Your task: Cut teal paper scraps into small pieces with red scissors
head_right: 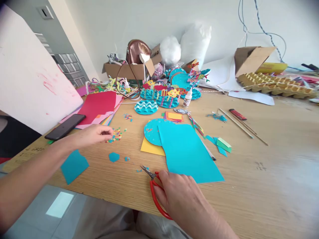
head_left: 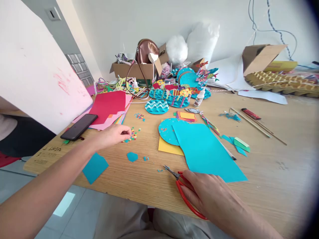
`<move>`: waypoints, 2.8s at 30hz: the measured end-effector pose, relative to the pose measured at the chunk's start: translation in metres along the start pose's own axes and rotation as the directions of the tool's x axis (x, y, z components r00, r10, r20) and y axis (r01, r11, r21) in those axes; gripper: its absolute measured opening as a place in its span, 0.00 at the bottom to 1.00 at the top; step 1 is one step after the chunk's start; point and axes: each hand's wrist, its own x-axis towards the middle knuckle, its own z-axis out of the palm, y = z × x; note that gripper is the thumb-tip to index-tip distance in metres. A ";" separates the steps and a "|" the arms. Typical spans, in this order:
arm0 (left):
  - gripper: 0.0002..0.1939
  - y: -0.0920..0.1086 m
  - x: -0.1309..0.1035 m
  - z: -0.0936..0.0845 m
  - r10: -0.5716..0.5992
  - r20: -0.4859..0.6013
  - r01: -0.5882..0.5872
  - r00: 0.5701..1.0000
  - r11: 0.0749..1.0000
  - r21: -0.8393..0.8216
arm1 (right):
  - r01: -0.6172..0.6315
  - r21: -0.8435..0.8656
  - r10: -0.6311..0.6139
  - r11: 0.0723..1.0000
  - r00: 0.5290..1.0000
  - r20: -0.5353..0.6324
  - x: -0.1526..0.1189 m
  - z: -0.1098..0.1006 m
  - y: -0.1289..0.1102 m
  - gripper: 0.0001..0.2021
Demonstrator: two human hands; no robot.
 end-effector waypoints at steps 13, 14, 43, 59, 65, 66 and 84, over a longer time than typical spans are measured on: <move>0.09 -0.022 0.009 0.009 0.051 0.036 -0.055 0.998 0.991 0.119 | -0.003 -0.033 0.003 0.999 1.000 -0.004 0.003 0.003 0.001 0.09; 0.09 -0.024 0.011 0.008 0.044 0.030 -0.048 0.999 0.990 0.129 | 0.006 -0.031 -0.006 0.999 1.000 -0.011 0.003 0.003 0.000 0.09; 0.19 0.071 -0.028 0.062 0.661 0.043 -0.644 0.749 0.712 0.278 | 0.018 -0.083 -0.029 0.996 0.991 -0.133 -0.007 -0.011 0.001 0.09; 0.04 0.043 -0.013 0.053 0.439 0.173 -0.472 0.881 0.799 0.373 | -0.051 -0.052 0.053 0.997 0.998 0.035 -0.020 0.001 0.011 0.07; 0.04 0.036 -0.008 0.056 0.462 0.165 -0.487 0.872 0.773 0.407 | -0.098 -0.020 0.099 0.995 0.993 0.060 -0.038 0.004 0.021 0.06; 0.04 0.035 -0.008 0.057 0.464 0.168 -0.489 0.870 0.769 0.412 | -0.112 -0.003 0.112 0.994 0.992 0.063 -0.040 0.004 0.022 0.06; 0.02 0.045 -0.014 0.049 0.410 0.214 -0.463 0.886 0.786 0.410 | -0.148 0.139 0.140 0.979 0.988 0.069 -0.043 -0.003 0.015 0.07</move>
